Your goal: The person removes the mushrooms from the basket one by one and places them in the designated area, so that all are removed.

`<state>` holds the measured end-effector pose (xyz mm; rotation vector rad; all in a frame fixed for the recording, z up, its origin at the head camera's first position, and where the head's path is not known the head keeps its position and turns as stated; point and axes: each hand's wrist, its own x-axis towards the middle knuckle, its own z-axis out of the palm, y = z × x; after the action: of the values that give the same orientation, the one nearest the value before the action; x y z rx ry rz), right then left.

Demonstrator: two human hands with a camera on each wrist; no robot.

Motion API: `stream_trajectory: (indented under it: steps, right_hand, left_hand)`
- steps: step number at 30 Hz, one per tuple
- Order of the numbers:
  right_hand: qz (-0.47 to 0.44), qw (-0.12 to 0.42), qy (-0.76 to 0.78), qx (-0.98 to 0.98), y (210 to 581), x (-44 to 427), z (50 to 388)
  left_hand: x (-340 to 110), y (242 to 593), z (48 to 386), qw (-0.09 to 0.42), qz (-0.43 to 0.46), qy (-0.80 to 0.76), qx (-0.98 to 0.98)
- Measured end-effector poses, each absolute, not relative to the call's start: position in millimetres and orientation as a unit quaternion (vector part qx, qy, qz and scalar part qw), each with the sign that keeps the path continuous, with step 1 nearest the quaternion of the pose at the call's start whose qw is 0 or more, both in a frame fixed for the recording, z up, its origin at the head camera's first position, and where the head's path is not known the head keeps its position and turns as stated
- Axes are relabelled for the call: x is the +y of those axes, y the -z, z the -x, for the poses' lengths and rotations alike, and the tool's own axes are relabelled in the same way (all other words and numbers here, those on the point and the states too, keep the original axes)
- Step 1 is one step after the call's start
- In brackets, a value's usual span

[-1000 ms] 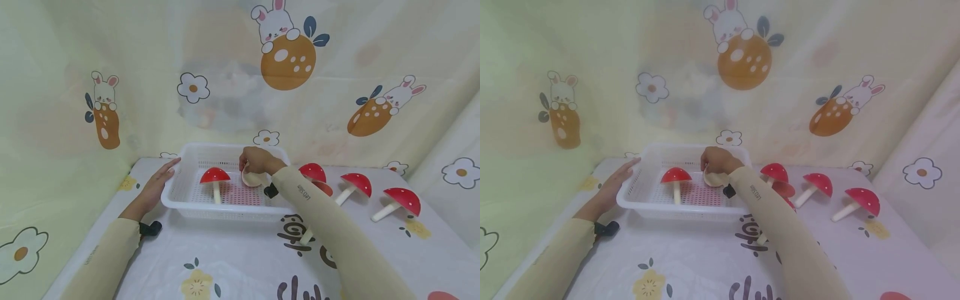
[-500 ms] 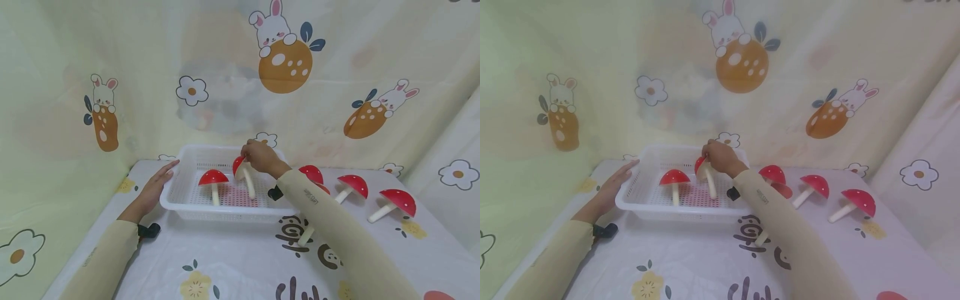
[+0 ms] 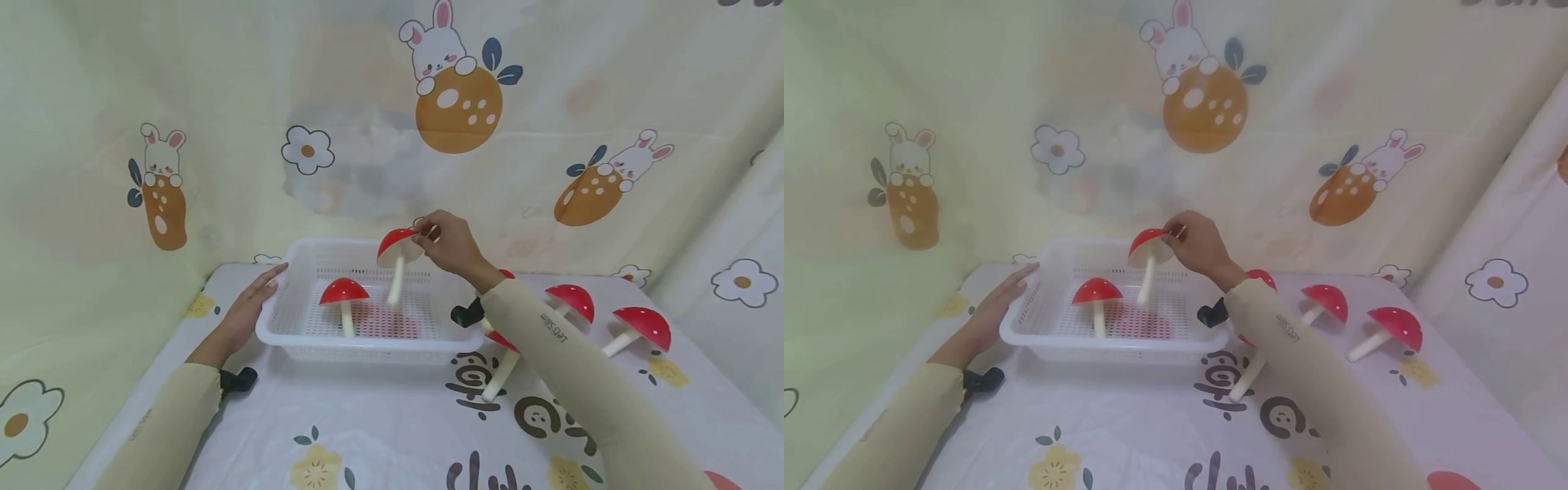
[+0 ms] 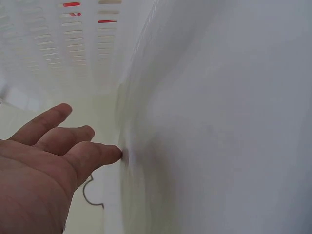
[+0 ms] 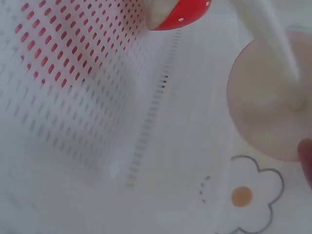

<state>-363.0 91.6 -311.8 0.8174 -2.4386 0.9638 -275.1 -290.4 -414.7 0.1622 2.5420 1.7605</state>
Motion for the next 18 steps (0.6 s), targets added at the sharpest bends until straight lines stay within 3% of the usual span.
stream_trajectory:
  steps: [18]
  right_hand:
    - [-0.17, 0.198, -0.438, -0.861, 294, 174, 306]
  left_hand:
    - [-290, 414, 272, 0.023, -0.065, -0.57, 0.819]
